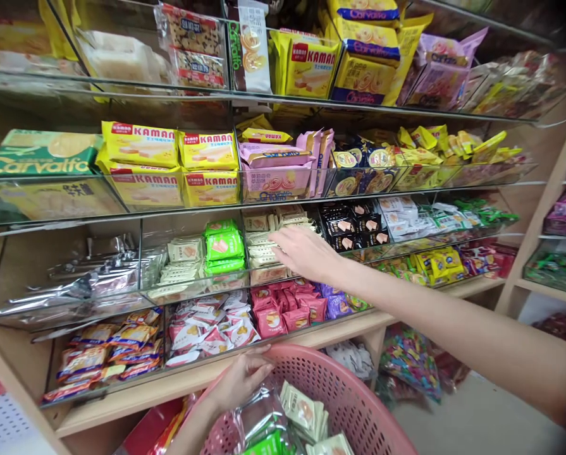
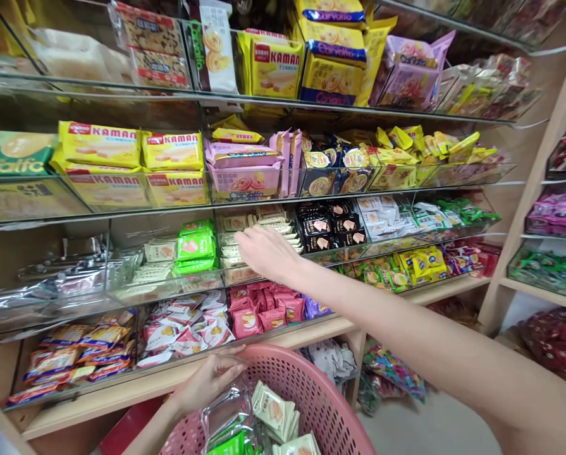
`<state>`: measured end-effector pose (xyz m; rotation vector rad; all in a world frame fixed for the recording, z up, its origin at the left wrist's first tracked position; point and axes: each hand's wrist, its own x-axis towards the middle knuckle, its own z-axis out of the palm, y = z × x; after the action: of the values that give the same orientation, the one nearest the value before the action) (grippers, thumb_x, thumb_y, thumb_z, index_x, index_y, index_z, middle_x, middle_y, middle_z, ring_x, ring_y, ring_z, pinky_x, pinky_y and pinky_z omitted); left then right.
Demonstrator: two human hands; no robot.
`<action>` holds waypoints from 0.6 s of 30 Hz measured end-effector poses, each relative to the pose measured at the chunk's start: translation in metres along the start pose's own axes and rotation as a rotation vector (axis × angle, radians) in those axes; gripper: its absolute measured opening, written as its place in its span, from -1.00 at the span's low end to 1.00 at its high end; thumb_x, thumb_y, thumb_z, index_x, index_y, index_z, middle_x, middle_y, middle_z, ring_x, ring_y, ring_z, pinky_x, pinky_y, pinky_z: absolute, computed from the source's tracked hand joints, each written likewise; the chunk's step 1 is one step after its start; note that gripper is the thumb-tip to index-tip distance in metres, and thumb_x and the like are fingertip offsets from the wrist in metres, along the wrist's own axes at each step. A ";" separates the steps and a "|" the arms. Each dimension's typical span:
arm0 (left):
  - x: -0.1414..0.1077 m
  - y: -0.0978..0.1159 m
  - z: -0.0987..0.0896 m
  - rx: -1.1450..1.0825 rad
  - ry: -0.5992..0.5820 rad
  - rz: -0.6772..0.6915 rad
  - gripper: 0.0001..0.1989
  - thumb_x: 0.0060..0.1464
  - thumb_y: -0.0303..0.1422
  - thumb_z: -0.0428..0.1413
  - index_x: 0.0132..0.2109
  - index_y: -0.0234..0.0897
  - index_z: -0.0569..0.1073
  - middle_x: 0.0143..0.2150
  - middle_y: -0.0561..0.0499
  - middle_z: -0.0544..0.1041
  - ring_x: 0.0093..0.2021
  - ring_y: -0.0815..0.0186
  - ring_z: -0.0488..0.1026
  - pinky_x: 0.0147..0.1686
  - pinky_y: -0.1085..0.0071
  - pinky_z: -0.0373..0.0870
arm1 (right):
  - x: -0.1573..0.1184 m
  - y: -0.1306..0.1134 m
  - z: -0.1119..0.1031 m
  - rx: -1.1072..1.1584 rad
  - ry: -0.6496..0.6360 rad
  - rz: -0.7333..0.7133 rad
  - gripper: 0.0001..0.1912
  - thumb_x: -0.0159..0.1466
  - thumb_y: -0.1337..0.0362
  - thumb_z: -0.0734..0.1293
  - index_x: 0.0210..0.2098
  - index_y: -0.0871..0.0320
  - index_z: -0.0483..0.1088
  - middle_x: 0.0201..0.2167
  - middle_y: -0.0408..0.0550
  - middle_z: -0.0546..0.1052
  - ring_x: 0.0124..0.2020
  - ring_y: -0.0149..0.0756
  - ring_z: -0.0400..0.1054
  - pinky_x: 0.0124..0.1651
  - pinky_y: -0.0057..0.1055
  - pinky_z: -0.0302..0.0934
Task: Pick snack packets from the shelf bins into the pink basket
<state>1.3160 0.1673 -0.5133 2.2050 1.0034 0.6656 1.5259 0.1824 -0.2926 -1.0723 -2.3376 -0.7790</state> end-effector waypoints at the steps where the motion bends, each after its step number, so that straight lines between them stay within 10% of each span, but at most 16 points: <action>1: 0.000 0.000 0.000 0.003 -0.003 -0.001 -0.51 0.17 0.03 -0.13 -0.31 -0.19 0.56 -0.32 0.01 0.60 0.18 0.11 0.28 0.14 0.31 0.19 | 0.013 0.006 0.004 -0.039 -0.010 0.002 -0.73 0.36 0.34 0.05 -0.14 0.27 0.33 -0.22 0.11 0.46 -0.15 -0.17 0.27 -0.12 -0.26 0.09; 8: -0.003 -0.003 0.000 -0.020 -0.002 0.025 -0.51 0.16 0.03 -0.12 -0.34 -0.17 0.55 -0.30 0.02 0.59 0.18 0.10 0.27 0.15 0.29 0.19 | 0.063 0.033 0.034 -0.155 -0.154 0.020 -0.72 0.29 0.48 0.08 -0.13 0.27 0.36 -0.16 0.13 0.50 -0.07 -0.11 0.28 -0.11 -0.22 0.08; 18: -0.002 -0.003 -0.001 0.005 -0.003 -0.018 -0.48 0.16 0.03 -0.14 -0.50 -0.21 0.47 -0.37 0.01 0.57 0.18 0.08 0.28 0.12 0.27 0.20 | 0.078 0.023 0.048 -0.053 -0.322 0.169 -0.34 0.35 -0.08 -0.11 -0.11 0.22 0.43 -0.15 0.18 0.53 -0.06 -0.10 0.36 0.11 0.06 -0.08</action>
<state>1.3131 0.1675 -0.5147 2.1981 1.0232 0.6517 1.4893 0.2675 -0.2737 -1.4926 -2.4517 -0.6474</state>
